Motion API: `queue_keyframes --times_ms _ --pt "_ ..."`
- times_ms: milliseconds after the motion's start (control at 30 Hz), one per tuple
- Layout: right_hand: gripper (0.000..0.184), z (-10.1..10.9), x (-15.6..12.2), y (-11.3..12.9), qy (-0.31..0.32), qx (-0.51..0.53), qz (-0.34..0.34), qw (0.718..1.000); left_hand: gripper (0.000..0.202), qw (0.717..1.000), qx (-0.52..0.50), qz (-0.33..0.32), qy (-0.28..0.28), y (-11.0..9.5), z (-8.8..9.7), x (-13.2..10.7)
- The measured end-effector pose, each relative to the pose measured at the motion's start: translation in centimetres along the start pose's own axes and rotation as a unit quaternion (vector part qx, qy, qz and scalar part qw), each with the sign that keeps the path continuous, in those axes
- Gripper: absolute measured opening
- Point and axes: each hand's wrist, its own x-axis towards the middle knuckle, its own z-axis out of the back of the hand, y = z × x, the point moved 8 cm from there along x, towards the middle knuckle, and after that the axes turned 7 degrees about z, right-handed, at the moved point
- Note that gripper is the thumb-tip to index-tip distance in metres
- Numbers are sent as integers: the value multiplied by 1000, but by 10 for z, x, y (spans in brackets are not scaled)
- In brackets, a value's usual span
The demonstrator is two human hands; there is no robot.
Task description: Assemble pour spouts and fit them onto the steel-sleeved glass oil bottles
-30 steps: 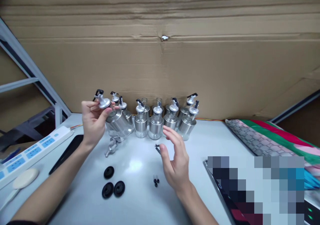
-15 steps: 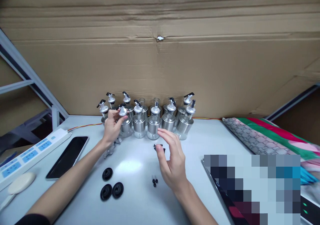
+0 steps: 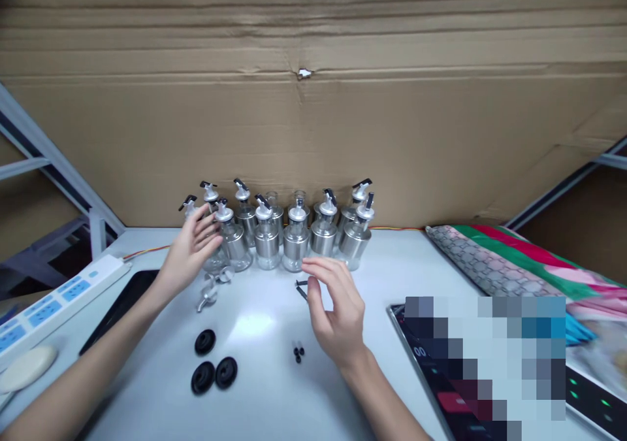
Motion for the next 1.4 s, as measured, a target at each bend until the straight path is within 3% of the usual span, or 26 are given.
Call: queue_keyframes --times_ms 100,133,267,367,833,1133,1400 --pt "27 2 1 2 -6 3 3 1000 50 993 113 -26 -22 1 18 -29" --pt "27 2 2 4 -5 2 6 1000 40 985 173 -23 -2 6 20 -37" --pt "26 2 4 9 5 5 17 1000 18 928 307 -23 210 37 9 -63" --pt "27 2 3 10 9 4 20 1000 17 905 325 -27 274 48 4 -68" --pt "29 -2 3 6 23 18 11 1000 16 924 289 -80 236 24 -21 -69" --pt "25 -8 1 3 40 23 8 999 18 950 215 -76 213 46 -50 -64" --pt "22 -12 0 3 59 28 -1 998 14 965 193 -68 164 43 -48 -61"
